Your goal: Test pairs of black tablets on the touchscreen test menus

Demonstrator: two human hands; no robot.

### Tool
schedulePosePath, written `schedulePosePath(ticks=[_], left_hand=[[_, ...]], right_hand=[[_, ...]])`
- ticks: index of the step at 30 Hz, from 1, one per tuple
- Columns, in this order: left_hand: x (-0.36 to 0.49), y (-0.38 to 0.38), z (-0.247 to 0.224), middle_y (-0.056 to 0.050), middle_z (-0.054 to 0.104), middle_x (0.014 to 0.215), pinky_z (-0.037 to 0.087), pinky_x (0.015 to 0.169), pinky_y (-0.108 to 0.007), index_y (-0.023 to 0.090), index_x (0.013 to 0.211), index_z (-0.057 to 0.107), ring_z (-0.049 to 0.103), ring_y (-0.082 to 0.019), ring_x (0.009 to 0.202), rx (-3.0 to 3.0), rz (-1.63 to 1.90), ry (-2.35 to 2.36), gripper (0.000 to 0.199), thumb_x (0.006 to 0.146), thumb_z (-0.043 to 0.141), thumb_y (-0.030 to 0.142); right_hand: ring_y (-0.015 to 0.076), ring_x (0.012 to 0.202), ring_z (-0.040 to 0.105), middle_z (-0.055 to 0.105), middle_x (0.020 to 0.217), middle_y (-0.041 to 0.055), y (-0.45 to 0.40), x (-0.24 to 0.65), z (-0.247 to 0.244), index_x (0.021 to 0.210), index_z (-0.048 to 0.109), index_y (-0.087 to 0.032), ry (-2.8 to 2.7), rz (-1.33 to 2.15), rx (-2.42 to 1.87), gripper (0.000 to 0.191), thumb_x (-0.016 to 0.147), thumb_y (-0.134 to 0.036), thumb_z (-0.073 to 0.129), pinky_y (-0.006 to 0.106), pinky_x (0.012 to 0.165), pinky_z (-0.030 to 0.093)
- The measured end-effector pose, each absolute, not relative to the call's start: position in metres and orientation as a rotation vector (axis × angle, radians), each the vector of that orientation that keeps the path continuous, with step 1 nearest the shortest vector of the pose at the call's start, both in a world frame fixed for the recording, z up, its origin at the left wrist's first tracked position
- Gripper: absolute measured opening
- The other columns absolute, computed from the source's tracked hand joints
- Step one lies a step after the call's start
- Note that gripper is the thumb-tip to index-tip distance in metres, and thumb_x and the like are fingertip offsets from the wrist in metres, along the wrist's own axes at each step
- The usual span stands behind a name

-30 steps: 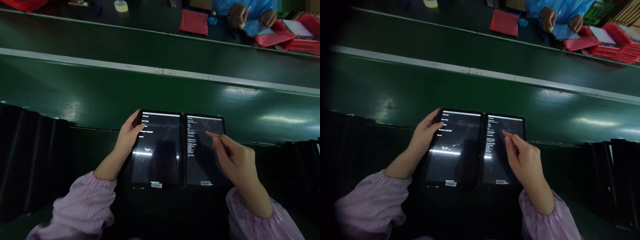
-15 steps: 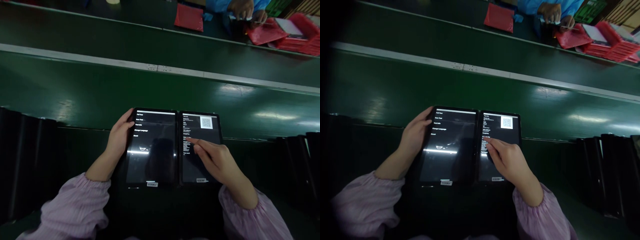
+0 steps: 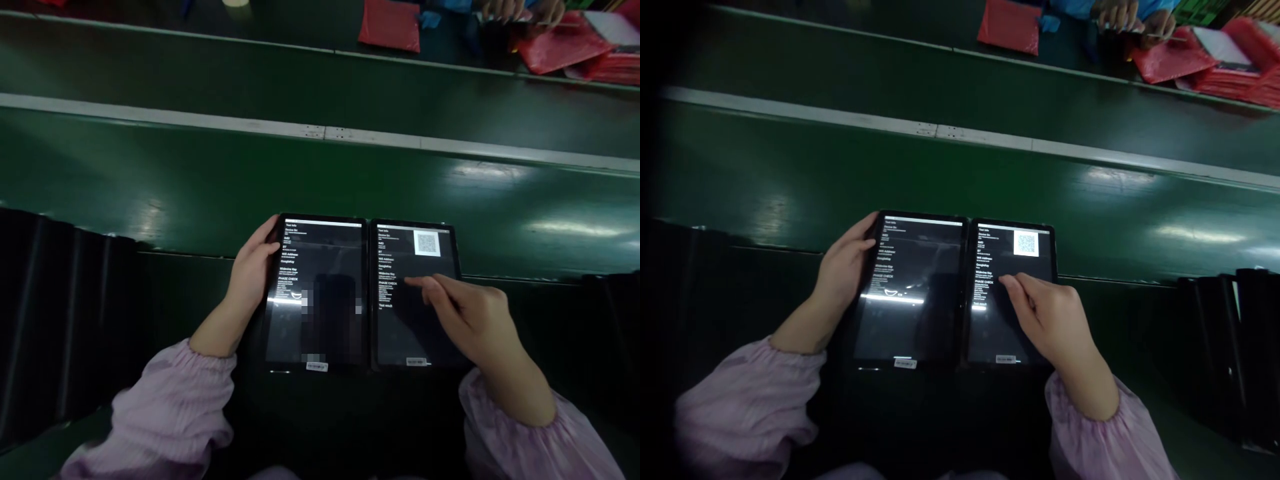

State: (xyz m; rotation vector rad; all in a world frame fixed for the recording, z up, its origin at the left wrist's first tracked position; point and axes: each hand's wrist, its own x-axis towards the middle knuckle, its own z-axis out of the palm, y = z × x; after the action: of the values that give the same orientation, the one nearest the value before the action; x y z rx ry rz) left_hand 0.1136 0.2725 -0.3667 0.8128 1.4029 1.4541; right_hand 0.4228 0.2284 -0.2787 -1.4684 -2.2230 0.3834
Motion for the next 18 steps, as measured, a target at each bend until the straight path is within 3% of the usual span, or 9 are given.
schedulePosePath(ticks=[5,10,15,18], left_hand=[[0.111,0.273,-0.368,-0.004,0.080,0.131,0.039,0.130,-0.053,0.026,0.113,0.083,0.057,-0.035,0.148,0.803,1.449,1.381,0.047,0.068,0.072,0.024],[0.107,0.272,-0.369,-0.006,0.076,0.140,0.041,0.128,-0.056,0.027,0.128,0.078,0.059,-0.037,0.146,0.883,1.342,1.446,0.057,0.071,0.077,0.026],[0.106,0.268,-0.373,-0.012,0.052,0.168,0.033,0.132,-0.054,0.026,0.153,0.060,0.044,-0.038,0.158,1.045,1.242,1.496,0.089,0.070,0.089,0.032],[0.108,0.271,-0.374,-0.008,0.060,0.162,0.034,0.132,-0.051,0.027,0.145,0.068,0.044,-0.036,0.158,0.970,1.335,1.479,0.070,0.076,0.080,0.032]], right_hand=[[0.0100,0.038,0.050,0.060,0.053,-0.0003,0.229,0.422,-0.272,0.066,0.070,-0.022,-2.116,0.446,-1.529,0.074,0.113,-0.068,0.035,0.025,0.042,0.035],[0.0123,0.042,0.056,0.065,0.057,0.0003,0.230,0.424,-0.274,0.072,0.072,-0.023,-2.104,0.455,-1.526,0.066,0.115,-0.061,0.038,0.026,0.043,0.038],[0.0152,0.051,0.063,0.083,0.090,0.0067,0.239,0.428,-0.279,0.092,0.076,-0.022,-2.099,0.384,-1.567,0.046,0.114,-0.045,0.042,0.030,0.050,0.046],[0.0167,0.059,0.069,0.084,0.104,0.0084,0.248,0.429,-0.284,0.084,0.069,-0.023,-2.111,0.382,-1.574,0.041,0.111,-0.036,0.042,0.031,0.056,0.050]])
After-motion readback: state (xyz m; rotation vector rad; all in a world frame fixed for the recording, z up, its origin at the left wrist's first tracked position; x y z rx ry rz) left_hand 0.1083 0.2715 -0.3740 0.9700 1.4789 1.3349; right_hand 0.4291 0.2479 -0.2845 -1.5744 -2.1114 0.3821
